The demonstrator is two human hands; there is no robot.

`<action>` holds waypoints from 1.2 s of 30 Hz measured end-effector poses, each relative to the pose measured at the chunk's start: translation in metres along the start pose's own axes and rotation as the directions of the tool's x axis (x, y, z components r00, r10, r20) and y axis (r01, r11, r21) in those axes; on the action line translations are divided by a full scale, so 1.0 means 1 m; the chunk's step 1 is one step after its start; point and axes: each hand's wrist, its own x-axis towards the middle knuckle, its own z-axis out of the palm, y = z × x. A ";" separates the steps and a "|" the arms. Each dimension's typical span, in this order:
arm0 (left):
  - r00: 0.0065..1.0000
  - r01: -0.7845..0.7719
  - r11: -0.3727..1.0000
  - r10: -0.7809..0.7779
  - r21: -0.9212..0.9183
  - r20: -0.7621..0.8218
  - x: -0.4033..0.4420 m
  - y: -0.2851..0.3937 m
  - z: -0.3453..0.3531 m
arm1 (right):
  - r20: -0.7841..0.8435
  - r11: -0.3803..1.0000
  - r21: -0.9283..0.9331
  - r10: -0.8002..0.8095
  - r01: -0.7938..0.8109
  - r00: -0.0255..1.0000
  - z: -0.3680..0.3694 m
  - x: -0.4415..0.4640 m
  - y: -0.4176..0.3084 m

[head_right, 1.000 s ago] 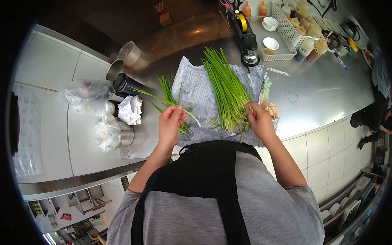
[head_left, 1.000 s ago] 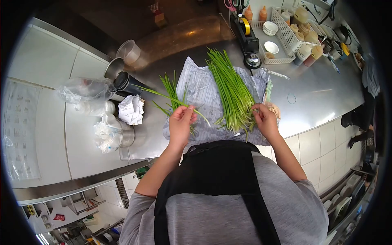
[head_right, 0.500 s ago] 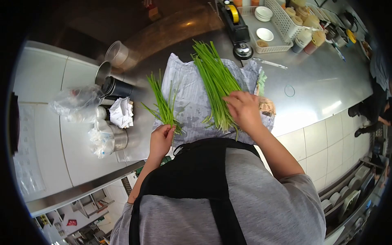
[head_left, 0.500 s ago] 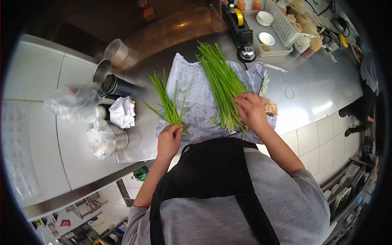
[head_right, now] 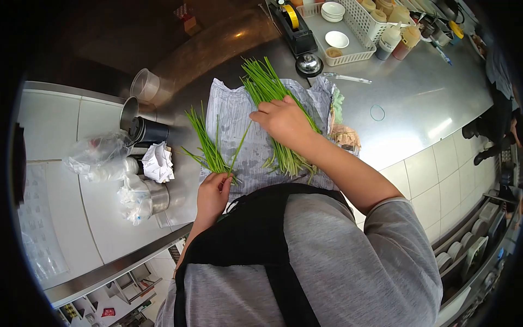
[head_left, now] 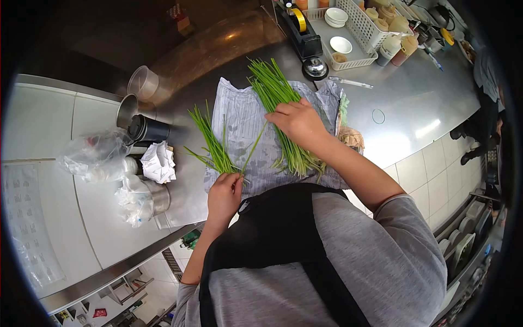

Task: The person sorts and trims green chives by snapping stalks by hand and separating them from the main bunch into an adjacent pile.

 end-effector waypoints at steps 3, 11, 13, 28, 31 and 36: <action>1.000 0.012 0.999 -0.013 0.037 0.017 -0.002 -0.002 -0.002 | 0.045 0.973 0.229 0.029 -0.039 0.999 -0.003 -0.005 0.001; 0.994 0.093 0.996 -0.093 0.008 0.050 -0.019 -0.031 0.000 | 0.251 0.425 0.743 0.540 -0.518 0.804 -0.015 -0.047 -0.002; 0.971 0.236 0.964 -0.240 -0.123 -0.017 -0.020 -0.043 0.004 | 0.257 0.394 0.688 0.653 -0.610 0.712 -0.019 -0.064 0.008; 0.913 0.316 0.930 -0.352 -0.190 -0.207 0.032 -0.081 0.040 | 0.206 0.902 -0.038 0.429 -0.430 0.880 -0.014 -0.098 -0.001; 0.911 0.328 0.918 -0.370 -0.221 -0.183 0.029 -0.087 0.038 | 0.247 0.892 -0.174 0.451 -0.418 0.858 -0.006 -0.090 -0.005; 0.873 0.441 0.884 -0.462 -0.154 -0.156 0.019 -0.076 0.019 | 0.316 0.834 -0.147 0.550 -0.533 0.774 -0.005 -0.087 -0.001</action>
